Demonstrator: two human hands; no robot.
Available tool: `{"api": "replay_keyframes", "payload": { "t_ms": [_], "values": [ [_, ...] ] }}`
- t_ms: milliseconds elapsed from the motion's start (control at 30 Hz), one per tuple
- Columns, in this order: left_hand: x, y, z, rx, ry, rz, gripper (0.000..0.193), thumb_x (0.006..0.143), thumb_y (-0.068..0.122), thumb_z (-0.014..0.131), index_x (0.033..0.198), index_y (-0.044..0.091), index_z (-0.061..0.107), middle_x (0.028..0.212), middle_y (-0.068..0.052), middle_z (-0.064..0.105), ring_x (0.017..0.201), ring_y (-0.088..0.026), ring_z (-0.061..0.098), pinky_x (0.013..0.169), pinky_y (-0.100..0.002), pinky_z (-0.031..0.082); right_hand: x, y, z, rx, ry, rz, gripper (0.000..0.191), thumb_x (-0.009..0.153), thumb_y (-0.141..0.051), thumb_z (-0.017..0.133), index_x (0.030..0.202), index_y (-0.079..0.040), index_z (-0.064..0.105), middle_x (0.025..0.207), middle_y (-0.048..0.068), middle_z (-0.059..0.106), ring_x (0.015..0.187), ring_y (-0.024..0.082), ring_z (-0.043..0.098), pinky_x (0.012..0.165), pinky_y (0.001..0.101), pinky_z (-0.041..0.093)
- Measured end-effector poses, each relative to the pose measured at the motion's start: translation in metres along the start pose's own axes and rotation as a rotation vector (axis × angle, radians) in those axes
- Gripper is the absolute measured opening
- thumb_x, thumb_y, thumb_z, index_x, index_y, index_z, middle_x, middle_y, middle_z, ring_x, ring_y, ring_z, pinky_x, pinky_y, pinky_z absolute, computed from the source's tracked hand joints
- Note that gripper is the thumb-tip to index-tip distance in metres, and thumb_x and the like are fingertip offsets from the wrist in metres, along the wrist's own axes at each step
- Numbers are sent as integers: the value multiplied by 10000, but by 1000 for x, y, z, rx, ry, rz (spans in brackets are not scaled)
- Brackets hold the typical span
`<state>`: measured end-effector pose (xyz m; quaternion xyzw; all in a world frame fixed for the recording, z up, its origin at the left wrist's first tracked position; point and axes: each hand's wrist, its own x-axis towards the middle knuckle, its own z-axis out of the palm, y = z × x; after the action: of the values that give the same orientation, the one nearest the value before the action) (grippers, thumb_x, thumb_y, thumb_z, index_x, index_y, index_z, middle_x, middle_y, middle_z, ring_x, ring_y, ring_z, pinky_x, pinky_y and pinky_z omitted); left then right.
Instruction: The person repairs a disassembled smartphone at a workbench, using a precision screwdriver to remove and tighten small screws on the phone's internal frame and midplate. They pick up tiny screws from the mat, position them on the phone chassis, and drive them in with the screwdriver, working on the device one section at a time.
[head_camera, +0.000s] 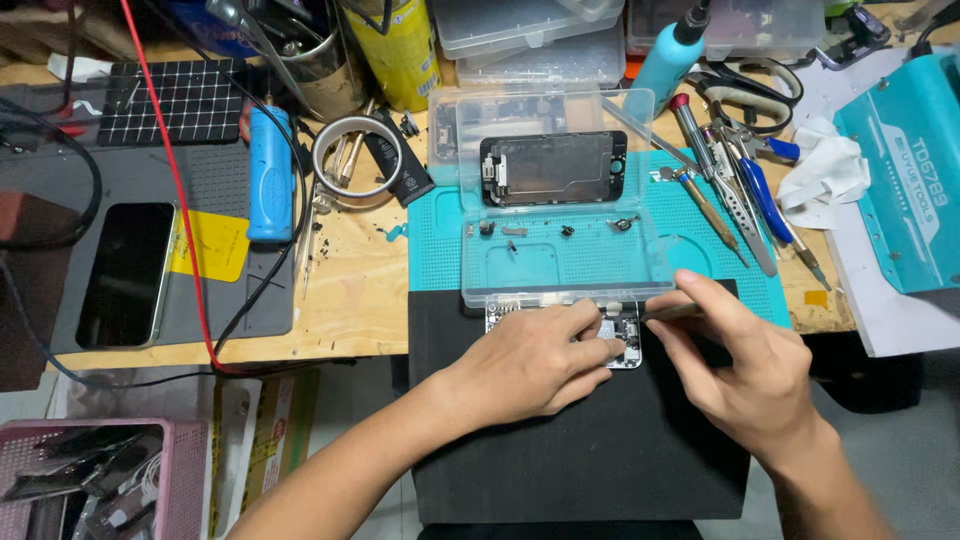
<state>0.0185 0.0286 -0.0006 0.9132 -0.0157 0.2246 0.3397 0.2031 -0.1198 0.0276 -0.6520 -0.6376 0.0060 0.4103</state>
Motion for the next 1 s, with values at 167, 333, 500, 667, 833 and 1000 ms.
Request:
{"api": "replay_keyframes", "payload": {
  "t_ms": [167,333,500,667,833,1000],
  "values": [
    [-1,0,1,3,-1,16,260,926,165,737,1155,56,678,989,-118,563,910,-308,637,745,-435,526,9,0,0,-100,-1,-17,607,827,-7,856,1352,-8,549,955,111,747,832,191,749,729,303,589],
    [1,7,1,138,0,74,273,900,138,706,1137,7,674,1042,-149,578,895,-310,627,756,-440,517,13,-4,-8,-62,11,-3,600,840,11,797,1391,4,561,1011,123,748,884,213,758,798,313,593],
    [3,23,7,380,-70,72,277,852,114,630,1068,-51,685,1218,-192,637,848,-257,638,720,-395,520,17,-6,-17,-44,-1,-16,543,815,26,788,1330,8,617,1015,134,741,876,219,740,796,313,582],
    [15,24,9,351,-87,35,168,830,136,652,904,-9,694,1253,-256,644,853,-298,683,731,-424,543,26,-7,-22,20,-71,-74,480,814,53,761,1276,-15,652,989,104,755,853,219,756,769,306,583],
    [20,21,3,197,-115,-9,169,875,172,711,848,6,697,1130,-203,671,846,-344,685,721,-471,547,30,-10,-22,-75,-57,-76,474,784,-1,823,1232,-4,668,910,130,730,784,265,714,697,351,549],
    [21,18,-3,141,-76,4,124,856,154,711,826,33,709,1129,-180,681,809,-358,684,693,-482,544,28,-10,-21,67,-89,-82,465,818,44,757,1269,-3,655,990,113,759,852,219,752,758,304,587]
  ]
}}
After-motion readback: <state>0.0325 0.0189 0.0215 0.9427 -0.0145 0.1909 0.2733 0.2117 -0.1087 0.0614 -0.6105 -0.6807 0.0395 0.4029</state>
